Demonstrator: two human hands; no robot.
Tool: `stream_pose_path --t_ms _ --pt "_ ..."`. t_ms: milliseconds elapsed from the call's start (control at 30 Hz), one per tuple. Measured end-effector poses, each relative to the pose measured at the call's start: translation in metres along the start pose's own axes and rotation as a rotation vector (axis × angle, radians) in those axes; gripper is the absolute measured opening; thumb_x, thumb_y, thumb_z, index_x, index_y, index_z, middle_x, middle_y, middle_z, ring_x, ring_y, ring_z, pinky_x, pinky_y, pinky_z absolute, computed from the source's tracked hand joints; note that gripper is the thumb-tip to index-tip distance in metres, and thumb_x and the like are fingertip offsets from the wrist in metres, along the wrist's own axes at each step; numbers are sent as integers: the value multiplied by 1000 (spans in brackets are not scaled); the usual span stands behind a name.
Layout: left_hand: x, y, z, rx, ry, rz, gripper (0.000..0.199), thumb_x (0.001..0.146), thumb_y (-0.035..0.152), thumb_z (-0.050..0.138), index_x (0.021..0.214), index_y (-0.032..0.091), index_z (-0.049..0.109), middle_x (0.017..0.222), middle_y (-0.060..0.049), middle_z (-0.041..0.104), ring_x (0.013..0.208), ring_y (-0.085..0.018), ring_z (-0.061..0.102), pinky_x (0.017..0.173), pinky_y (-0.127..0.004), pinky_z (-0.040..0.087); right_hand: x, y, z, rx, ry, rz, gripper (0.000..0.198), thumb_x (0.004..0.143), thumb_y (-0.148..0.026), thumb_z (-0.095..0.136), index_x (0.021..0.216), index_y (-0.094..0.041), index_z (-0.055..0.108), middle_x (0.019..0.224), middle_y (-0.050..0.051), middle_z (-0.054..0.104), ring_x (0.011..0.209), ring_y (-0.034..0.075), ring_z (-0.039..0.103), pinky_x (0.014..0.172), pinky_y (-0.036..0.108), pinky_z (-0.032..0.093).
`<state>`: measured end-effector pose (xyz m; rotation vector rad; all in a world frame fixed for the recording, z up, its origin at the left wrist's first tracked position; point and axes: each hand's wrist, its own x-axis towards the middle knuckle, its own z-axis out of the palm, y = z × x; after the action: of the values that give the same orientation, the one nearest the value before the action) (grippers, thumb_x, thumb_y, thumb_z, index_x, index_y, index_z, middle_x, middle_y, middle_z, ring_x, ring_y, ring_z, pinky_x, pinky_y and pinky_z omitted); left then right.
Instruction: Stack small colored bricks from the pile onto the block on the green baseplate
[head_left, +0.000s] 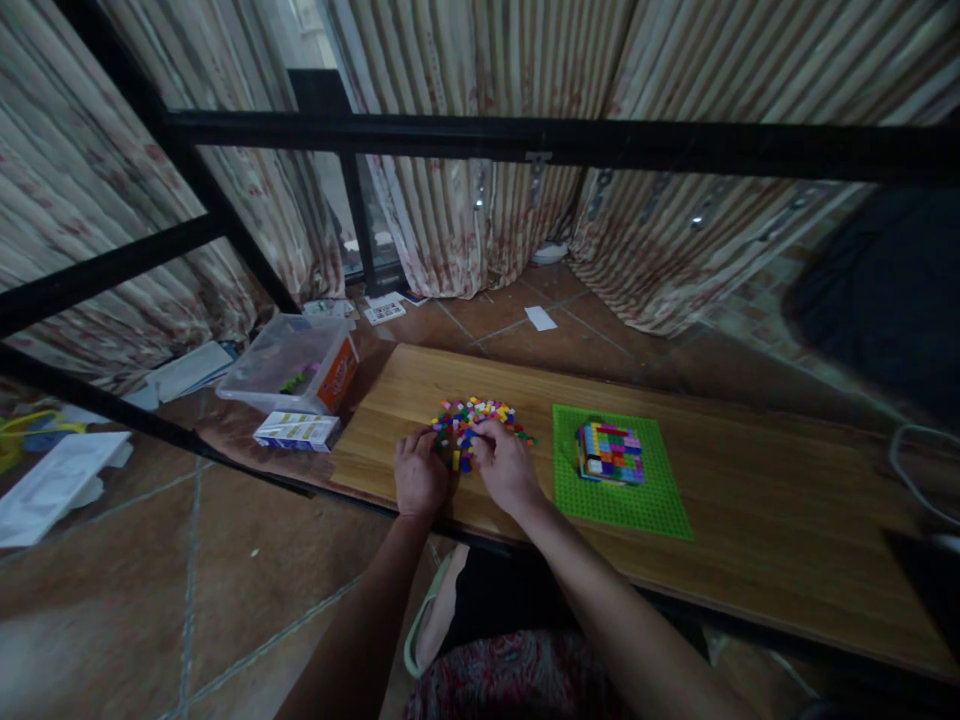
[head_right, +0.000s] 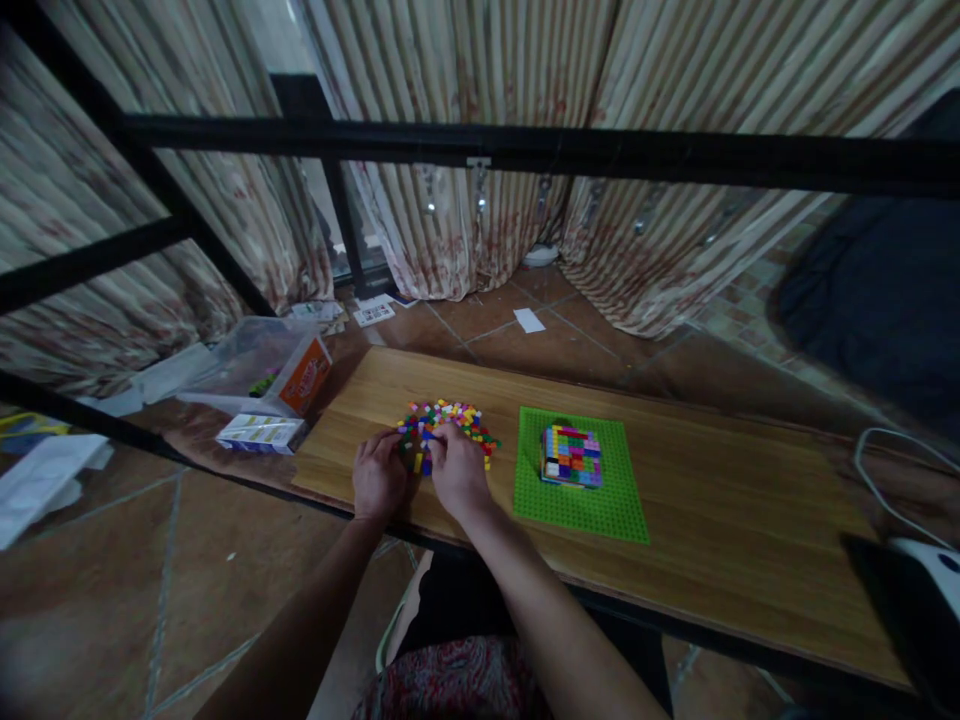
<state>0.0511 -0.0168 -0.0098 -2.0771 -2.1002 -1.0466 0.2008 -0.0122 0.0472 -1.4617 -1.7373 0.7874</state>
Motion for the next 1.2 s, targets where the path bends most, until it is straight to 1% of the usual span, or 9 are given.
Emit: stream_pose_path --t_ms 100,200,367,467,533,633,900,1067,1200 --pt "2 -1 -1 -4 2 13 32 78 7 44 99 15 67 106 -10 68 98 -24 58 91 -38 43 -26 7 -21 331 33 92 13 83 -31 55 86 -21 62 73 1 66 65 16 62 62 28 50" --pt "3 -2 -1 24 7 19 31 79 9 43 97 14 67 104 -11 68 98 -24 58 90 -37 43 -53 20 -50 505 108 199 20 79 -39 61 87 -21 64 72 0 65 62 15 61 57 28 52" --pt "4 -2 -2 63 2 24 31 79 11 43 98 14 67 104 -12 67 98 -25 58 90 -37 43 -85 63 -121 465 328 345 34 71 -48 69 91 -20 67 72 1 67 59 15 61 53 27 52" --pt "5 -1 -2 78 -8 15 32 79 11 42 99 14 67 105 -12 67 98 -25 58 89 -38 43 -87 91 -157 432 435 416 43 63 -53 75 86 -17 67 69 3 66 59 16 61 52 28 51" --pt "5 -1 -3 82 -17 21 33 78 11 42 99 15 67 105 -12 67 98 -26 58 89 -39 43 -83 106 -171 422 445 423 45 61 -55 76 83 -16 67 67 3 66 58 16 60 52 28 50" --pt "6 0 -4 81 -15 14 32 79 12 42 99 17 67 105 -11 67 98 -25 58 89 -39 43 -72 118 -176 398 420 391 45 62 -57 73 81 -16 67 64 2 64 56 15 57 51 27 48" --pt "7 -4 -1 79 -31 1 30 79 14 43 97 17 66 104 -11 67 99 -26 58 89 -39 43 -52 131 -168 202 375 236 37 78 -54 59 81 -18 69 66 2 65 60 16 57 57 28 45" --pt "6 -4 -1 98 -20 -2 30 81 14 42 98 16 66 106 -11 67 98 -26 57 88 -38 44 -49 138 -164 181 419 166 30 77 -48 62 80 -19 71 82 4 70 77 19 61 74 32 47" --pt "6 -1 -3 94 -17 -7 31 81 14 41 99 16 67 106 -11 67 99 -25 57 88 -38 44 -48 142 -160 199 437 151 28 76 -47 63 76 -19 70 79 3 68 76 18 60 73 31 46"
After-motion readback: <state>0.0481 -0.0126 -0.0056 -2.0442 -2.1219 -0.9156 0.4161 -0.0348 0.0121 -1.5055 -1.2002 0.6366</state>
